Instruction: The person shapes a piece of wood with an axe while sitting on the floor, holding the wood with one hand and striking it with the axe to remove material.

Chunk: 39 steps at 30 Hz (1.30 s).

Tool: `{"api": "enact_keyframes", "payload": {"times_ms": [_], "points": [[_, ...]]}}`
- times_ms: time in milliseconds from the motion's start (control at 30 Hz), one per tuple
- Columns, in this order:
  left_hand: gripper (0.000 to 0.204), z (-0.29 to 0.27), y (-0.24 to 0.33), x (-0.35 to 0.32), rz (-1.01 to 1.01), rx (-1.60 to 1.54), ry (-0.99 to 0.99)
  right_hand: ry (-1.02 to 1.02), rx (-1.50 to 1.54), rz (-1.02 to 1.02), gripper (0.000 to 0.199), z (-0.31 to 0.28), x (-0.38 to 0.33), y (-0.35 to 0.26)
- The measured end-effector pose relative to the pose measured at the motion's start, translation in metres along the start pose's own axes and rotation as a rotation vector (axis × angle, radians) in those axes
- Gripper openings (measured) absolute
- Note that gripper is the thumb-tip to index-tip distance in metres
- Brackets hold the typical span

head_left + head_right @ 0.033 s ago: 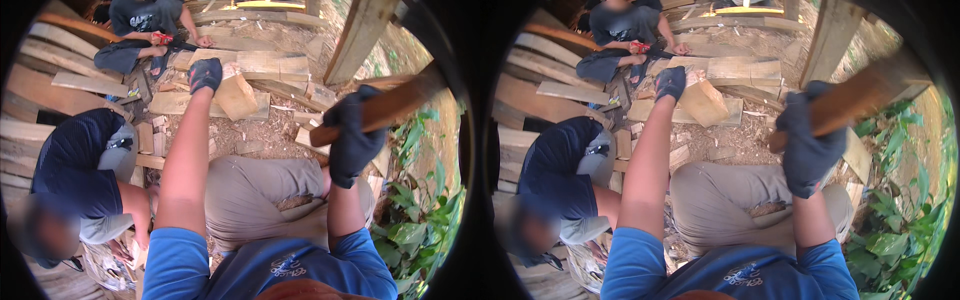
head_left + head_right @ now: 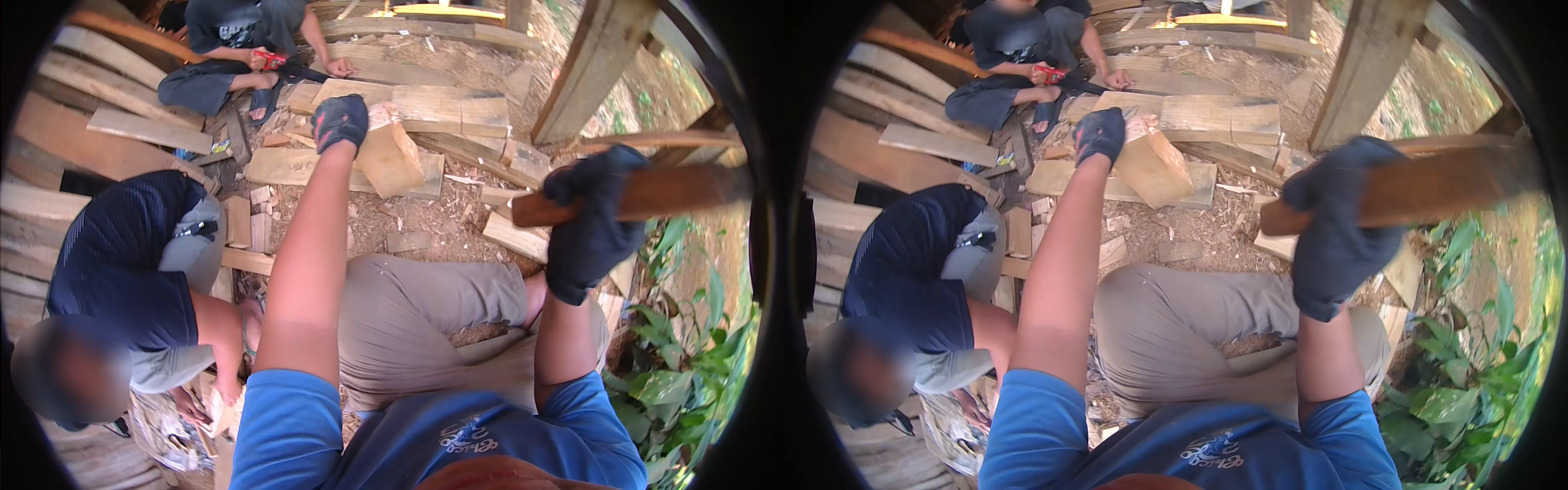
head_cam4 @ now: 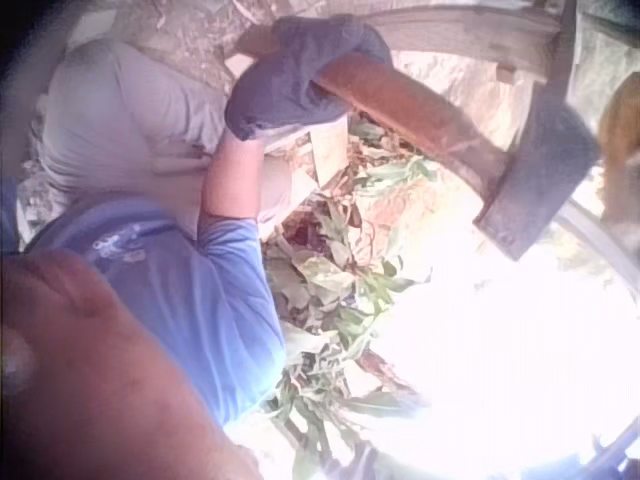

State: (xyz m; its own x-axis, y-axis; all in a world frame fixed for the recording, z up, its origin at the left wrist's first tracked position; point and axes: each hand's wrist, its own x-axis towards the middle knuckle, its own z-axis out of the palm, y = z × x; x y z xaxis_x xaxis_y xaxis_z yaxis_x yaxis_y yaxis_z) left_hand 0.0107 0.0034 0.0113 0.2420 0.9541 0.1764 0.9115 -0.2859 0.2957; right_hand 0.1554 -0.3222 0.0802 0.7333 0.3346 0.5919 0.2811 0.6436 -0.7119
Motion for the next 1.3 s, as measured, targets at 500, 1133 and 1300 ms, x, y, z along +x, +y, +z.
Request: {"api": "enact_keyframes", "payload": {"times_ms": [500,1133,1300], "points": [[0.046,0.006,-0.017,0.020,0.074,0.109,-0.068,-0.644,-0.651,1.018,0.043,0.023,-0.075,0.118],[0.056,-0.021,0.016,-0.022,-0.168,-0.051,-0.235,-0.634,-0.608,0.981,0.040,0.021,-0.095,0.131],[0.057,-0.007,-0.003,-0.014,-0.106,-0.018,-0.201,-0.447,-0.556,0.980,0.042,0.017,-0.044,0.057]]}}
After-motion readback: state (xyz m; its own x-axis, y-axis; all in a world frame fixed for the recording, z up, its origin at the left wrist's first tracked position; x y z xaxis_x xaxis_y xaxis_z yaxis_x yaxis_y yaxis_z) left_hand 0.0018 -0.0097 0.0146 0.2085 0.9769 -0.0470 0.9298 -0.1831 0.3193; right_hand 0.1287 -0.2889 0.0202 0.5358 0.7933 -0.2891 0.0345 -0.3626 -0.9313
